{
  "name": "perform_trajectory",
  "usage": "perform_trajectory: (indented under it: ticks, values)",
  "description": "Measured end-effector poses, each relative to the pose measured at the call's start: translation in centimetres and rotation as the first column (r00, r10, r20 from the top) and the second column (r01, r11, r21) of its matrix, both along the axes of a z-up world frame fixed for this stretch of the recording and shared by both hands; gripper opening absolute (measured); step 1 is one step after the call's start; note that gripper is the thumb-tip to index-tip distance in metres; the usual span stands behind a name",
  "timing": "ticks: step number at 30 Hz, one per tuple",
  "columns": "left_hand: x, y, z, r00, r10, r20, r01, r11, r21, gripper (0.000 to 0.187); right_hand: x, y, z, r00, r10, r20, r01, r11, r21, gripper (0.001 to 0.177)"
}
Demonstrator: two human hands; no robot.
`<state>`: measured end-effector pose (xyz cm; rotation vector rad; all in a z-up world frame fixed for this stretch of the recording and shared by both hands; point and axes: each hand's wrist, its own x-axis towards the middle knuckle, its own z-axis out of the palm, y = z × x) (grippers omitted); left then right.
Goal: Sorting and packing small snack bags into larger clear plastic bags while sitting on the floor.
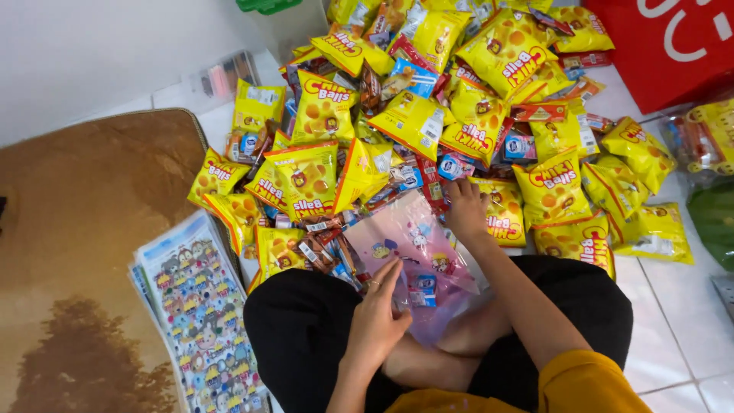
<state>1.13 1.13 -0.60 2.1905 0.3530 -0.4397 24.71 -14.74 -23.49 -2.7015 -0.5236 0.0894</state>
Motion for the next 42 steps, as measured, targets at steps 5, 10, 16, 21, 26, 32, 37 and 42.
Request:
perform_trajectory:
  ticks: [5,10,16,21,26,32,37,42]
  values:
    - [-0.1,0.1,0.5,0.999,-0.003,-0.046,0.002,0.999,-0.032,0.081,-1.1,-1.4,0.2,0.915,0.175,0.365,-0.108,0.974,-0.197,0.034]
    - [-0.5,0.4,0.1,1.000,-0.006,-0.004,0.006,1.000,-0.008,0.078,-1.4,-5.7,1.8,0.999,-0.048,-0.008,0.049,0.988,0.144,0.023]
    - [-0.3,0.8,-1.2,0.999,-0.021,0.029,0.021,1.000,0.006,0.082,-3.0,-9.9,6.6,0.651,-0.005,-0.759,0.685,0.435,0.584,0.020]
    - [-0.1,0.8,-1.5,0.999,-0.029,0.045,0.029,1.000,0.011,0.082,-5.9,-8.2,15.3,0.749,0.143,-0.647,0.565,0.372,0.736,0.027]
    - [0.3,1.1,-1.9,0.997,-0.023,0.072,0.024,1.000,-0.010,0.081,-7.0,-6.2,20.0,0.802,0.246,-0.544,0.456,0.336,0.824,0.035]
    - [0.8,1.3,-1.7,0.997,-0.026,0.076,0.027,1.000,-0.014,0.079,-8.9,-4.2,20.3,0.799,0.337,-0.498,0.392,0.336,0.856,0.015]
    - [1.0,2.1,-7.8,0.999,0.018,0.031,-0.017,0.999,-0.042,0.079,-10.5,-3.2,17.0,0.865,0.439,-0.241,-0.095,0.617,0.781,0.015]
    - [0.3,1.4,0.8,0.994,0.069,0.087,-0.051,0.980,-0.194,0.078,-12.3,-5.1,14.4,0.960,0.255,-0.116,-0.202,0.916,0.346,0.015]
